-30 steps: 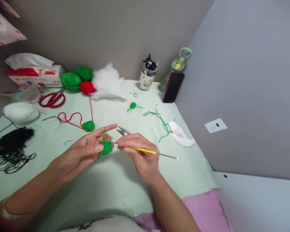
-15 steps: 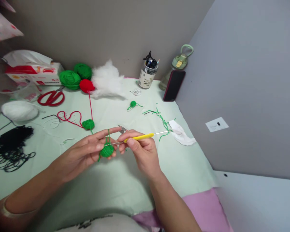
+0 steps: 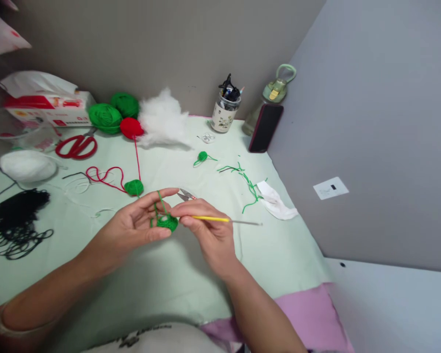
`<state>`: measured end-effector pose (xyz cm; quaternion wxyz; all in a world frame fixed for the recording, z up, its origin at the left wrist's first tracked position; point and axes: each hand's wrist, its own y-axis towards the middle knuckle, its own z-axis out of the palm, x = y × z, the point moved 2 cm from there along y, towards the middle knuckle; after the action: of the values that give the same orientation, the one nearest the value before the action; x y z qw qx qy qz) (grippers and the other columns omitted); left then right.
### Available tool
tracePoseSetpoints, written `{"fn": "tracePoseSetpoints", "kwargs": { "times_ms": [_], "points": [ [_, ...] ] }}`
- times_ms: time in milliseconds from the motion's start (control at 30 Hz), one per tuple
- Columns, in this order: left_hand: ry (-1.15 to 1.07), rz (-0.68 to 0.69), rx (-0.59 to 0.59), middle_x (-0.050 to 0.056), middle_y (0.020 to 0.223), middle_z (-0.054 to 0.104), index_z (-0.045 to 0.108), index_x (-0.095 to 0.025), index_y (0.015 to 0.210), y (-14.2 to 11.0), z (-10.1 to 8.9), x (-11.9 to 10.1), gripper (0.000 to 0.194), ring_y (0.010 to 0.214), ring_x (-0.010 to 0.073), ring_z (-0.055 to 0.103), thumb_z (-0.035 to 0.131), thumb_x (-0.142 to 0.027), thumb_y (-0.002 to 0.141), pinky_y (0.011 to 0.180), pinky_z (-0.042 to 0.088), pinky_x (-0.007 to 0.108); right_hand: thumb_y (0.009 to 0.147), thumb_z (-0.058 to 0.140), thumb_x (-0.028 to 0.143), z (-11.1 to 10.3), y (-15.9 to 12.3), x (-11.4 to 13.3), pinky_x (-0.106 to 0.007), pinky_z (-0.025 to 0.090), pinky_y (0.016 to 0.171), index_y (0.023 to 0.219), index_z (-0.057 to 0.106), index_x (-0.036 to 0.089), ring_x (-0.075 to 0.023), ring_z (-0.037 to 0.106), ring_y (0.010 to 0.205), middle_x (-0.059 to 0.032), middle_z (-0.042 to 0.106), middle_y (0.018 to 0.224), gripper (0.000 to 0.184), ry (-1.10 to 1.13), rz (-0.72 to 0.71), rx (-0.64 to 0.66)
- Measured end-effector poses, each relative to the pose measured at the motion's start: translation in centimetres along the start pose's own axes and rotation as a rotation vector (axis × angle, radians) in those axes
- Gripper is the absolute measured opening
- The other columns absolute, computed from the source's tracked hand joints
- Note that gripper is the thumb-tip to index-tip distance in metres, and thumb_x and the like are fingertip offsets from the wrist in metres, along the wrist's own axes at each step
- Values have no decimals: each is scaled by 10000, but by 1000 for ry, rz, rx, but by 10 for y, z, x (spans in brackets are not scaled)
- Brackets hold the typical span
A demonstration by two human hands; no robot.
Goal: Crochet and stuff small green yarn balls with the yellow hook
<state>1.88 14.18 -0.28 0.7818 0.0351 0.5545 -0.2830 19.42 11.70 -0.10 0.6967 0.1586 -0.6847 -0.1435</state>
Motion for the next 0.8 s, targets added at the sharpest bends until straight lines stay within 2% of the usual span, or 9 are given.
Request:
{"fn": "tracePoseSetpoints", "kwargs": {
  "times_ms": [167, 400, 500, 667, 733, 800],
  "points": [
    [49, -8, 14, 15, 973, 624, 692, -274, 1303, -2, -2, -6, 569, 982, 206, 629, 879, -265, 765, 853, 486, 325, 1011, 616, 316, -4, 0, -8, -301, 567, 668, 993, 766, 240, -157, 674, 751, -56, 790, 933, 169, 221, 109, 21],
    [123, 0, 29, 28, 1003, 657, 716, -287, 1254, -3, -5, -8, 497, 1030, 230, 631, 869, -305, 782, 903, 467, 351, 1036, 565, 298, -8, 1, 0, -322, 591, 700, 984, 732, 212, -167, 695, 777, -74, 788, 941, 195, 159, 76, 81],
    [170, 6, -4, 35, 1021, 654, 707, -291, 1275, -3, -7, -6, 508, 1045, 238, 622, 858, -302, 790, 914, 464, 357, 1040, 546, 263, -9, 1, 5, -352, 611, 726, 994, 733, 211, -182, 716, 793, -71, 783, 934, 199, -11, 2, 87],
    [185, 27, -96, 15, 967, 643, 710, -285, 1257, -2, -5, -2, 502, 980, 212, 623, 860, -295, 778, 884, 483, 330, 1012, 554, 141, 0, -5, 10, -409, 625, 827, 1151, 706, 230, -217, 743, 933, -83, 778, 994, 224, -437, -336, 155],
    [127, 42, -127, 2, 943, 634, 706, -278, 1254, -3, 0, 0, 501, 934, 192, 624, 863, -311, 779, 857, 497, 312, 980, 594, 104, 4, -12, 11, -383, 632, 807, 1206, 702, 248, -212, 740, 914, -89, 774, 1037, 289, -646, -442, 116],
    [48, 59, -153, -6, 938, 630, 697, -275, 1268, -4, 6, 0, 498, 909, 172, 617, 854, -331, 798, 837, 500, 288, 936, 647, 68, 6, -20, 11, -361, 636, 817, 1248, 710, 291, -214, 742, 907, -71, 774, 1034, 388, -830, -469, 50]
  ]
}}
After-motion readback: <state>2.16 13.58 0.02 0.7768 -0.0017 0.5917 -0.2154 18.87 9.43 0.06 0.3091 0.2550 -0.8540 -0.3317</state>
